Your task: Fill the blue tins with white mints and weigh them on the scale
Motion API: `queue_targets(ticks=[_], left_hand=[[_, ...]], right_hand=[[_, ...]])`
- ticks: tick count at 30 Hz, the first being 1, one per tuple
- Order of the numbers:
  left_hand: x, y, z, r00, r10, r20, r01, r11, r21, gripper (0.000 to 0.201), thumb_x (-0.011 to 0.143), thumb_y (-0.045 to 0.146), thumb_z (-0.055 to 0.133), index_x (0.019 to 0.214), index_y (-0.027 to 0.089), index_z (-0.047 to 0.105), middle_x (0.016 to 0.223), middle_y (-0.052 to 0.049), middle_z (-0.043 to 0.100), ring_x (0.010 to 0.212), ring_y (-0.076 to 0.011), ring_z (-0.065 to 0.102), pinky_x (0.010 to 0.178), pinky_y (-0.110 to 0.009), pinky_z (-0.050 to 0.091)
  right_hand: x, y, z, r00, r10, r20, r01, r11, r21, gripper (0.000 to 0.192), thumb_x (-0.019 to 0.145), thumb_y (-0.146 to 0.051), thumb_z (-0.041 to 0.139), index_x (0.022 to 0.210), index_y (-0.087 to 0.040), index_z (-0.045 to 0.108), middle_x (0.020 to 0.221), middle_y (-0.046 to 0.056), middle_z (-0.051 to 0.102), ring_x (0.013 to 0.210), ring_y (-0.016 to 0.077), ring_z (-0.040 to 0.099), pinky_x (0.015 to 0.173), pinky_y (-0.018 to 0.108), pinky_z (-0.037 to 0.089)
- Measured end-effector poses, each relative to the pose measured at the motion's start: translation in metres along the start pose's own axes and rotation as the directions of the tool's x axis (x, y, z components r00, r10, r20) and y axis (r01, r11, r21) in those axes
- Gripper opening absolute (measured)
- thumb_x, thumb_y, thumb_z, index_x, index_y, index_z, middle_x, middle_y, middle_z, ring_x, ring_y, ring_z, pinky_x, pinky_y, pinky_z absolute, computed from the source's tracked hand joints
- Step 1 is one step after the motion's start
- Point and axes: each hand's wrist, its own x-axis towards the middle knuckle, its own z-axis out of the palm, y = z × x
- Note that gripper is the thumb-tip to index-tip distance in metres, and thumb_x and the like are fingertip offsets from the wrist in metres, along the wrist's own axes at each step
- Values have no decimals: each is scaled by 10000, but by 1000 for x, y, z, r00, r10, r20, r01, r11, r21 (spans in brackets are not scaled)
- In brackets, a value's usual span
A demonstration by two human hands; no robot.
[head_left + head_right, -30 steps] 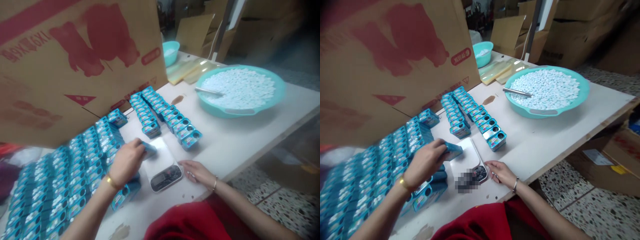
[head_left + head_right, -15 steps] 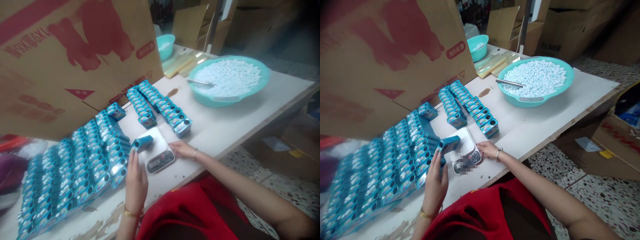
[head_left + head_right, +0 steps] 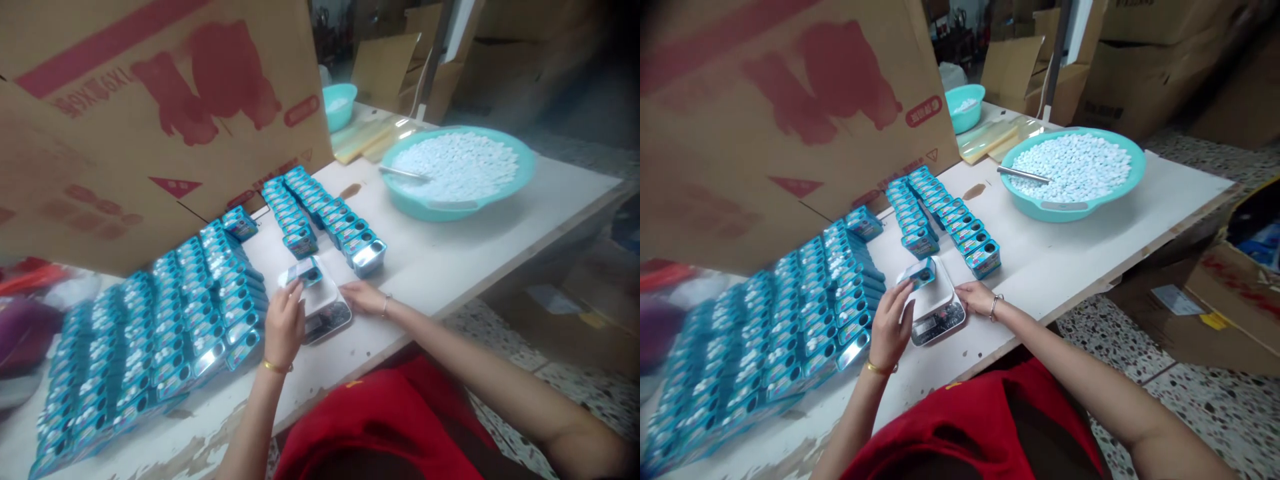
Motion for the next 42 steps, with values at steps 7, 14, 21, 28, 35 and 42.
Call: queue_targets(ticks=[7,14,21,28,35,42], left_hand=[[-9,-4,10,978,-205,-26,204,978,-42,556,885,246,515,1405,210,323,1405,-156,403,1311,-264,387,1066,-483,368],[20,-12,42,982,-46,183,42,999,23,472,875,235,511,1338,192,430,1490,-162,291,1414,-341,174,1080,-555,323],[36,-18,57,976,-47,215,5,982,190,337,880,270,501,1210,210,531,1276,-118,543,1290,-324,410,947,-448,479],[58,3,53,930,-235,284,127,928,350,265,809,330,567,1035,193,585,1033,-107,546,1013,-278,513,726,-343,480],[70,2,27,910,-322,261,216,906,365,186,840,304,502,915,216,647,998,-41,598,792,-165,568,572,-262,341],[94,-9,-12,862,-355,361,247,917,312,224,790,276,481,770,202,691,825,-30,657,700,-153,575,589,-254,333]], right_hand=[[13,4,2,997,-74,-29,73,997,-33,281,812,-401,602,902,-158,711,565,9,602,540,130,523,501,224,397],[15,4,1,992,-121,-29,118,990,-82,279,834,-371,576,932,-148,711,679,22,660,661,161,581,602,244,449],[10,0,4,970,-236,-67,220,958,-183,274,867,-301,505,1035,-143,652,814,49,668,791,192,596,711,282,457],[-3,-8,17,921,-347,-175,246,869,-430,277,897,-219,465,1162,-138,454,751,43,610,726,183,588,706,282,428],[-17,-24,23,944,-304,-130,122,687,-716,302,959,-213,356,1251,-136,359,801,82,653,742,212,621,596,257,350],[-13,-37,25,984,-179,9,96,485,-869,273,967,-230,345,1229,-185,407,969,116,685,825,228,651,597,268,348]])
